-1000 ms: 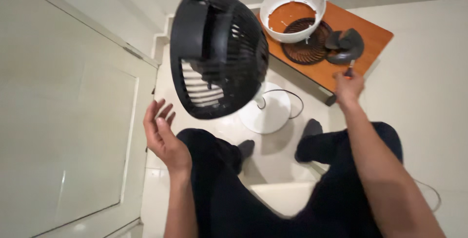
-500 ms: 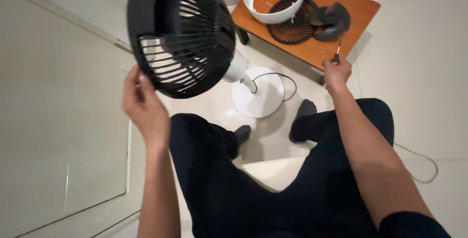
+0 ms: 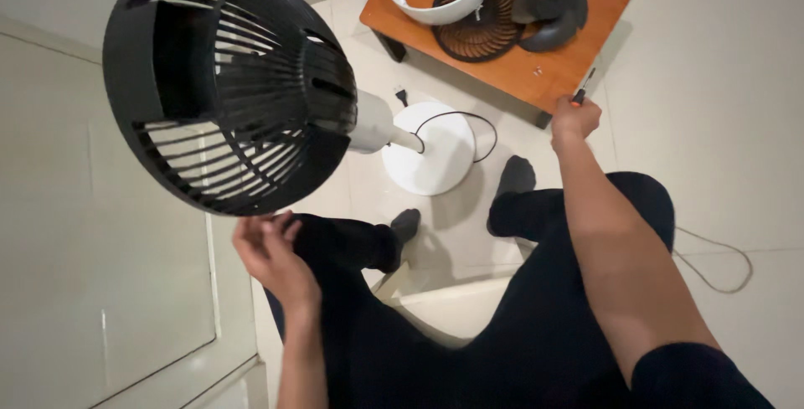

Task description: The person assembles a standing fan by attaching the fan head to the base, securing it with a screwdriver, and then attaching the fan blades and front grill. The person uses a screwdriver to tighten screws and aligns components by hand.

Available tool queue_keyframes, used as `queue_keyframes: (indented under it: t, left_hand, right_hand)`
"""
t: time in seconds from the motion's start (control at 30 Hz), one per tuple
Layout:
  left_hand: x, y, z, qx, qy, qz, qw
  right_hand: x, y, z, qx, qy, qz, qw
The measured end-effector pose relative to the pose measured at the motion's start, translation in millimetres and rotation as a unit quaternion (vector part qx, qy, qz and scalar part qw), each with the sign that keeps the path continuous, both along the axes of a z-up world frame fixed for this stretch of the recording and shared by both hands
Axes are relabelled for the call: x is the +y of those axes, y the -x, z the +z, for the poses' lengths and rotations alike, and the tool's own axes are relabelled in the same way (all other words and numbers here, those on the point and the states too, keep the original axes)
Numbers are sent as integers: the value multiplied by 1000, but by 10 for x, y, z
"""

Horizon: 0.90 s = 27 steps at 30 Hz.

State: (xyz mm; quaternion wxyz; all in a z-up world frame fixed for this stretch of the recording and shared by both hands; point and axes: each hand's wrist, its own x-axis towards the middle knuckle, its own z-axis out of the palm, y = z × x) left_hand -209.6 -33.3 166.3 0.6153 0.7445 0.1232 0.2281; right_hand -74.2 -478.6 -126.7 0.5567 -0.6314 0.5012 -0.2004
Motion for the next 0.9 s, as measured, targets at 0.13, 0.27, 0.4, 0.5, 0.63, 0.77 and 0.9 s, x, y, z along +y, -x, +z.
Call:
queue_keyframes:
  t: [0.13,0.27,0.4,0.5,0.63,0.77,0.9]
  left_hand:
    - [-103,126,-91,-11,-12,23,1000]
    - [-208,95,77,-56,-63,71,994]
    - [-87,88,459,-107,-128,65,984]
    - [-87,31,723,-110,-160,31,980]
    - [-63,-101,954,-92,-220,0,971]
    - [-99,-196,1067,-47,-201,15,978]
    - [-68,-254,1065,-1,-155,25,988]
  right_hand:
    - [27,-146,-479,5,157,81,984]
    - [-180,-272,-727,-11,240,128,962]
    - [-175,-433,-662,-37,465,176,867]
    - [-282,-429,-566,-74,292,212,930]
    - [-166,-442,-554,-103,169,202,959]
    - [-195,-475,-483,-147,62,172,972]
    - [-207,-616,-344,-197,-8,117,973]
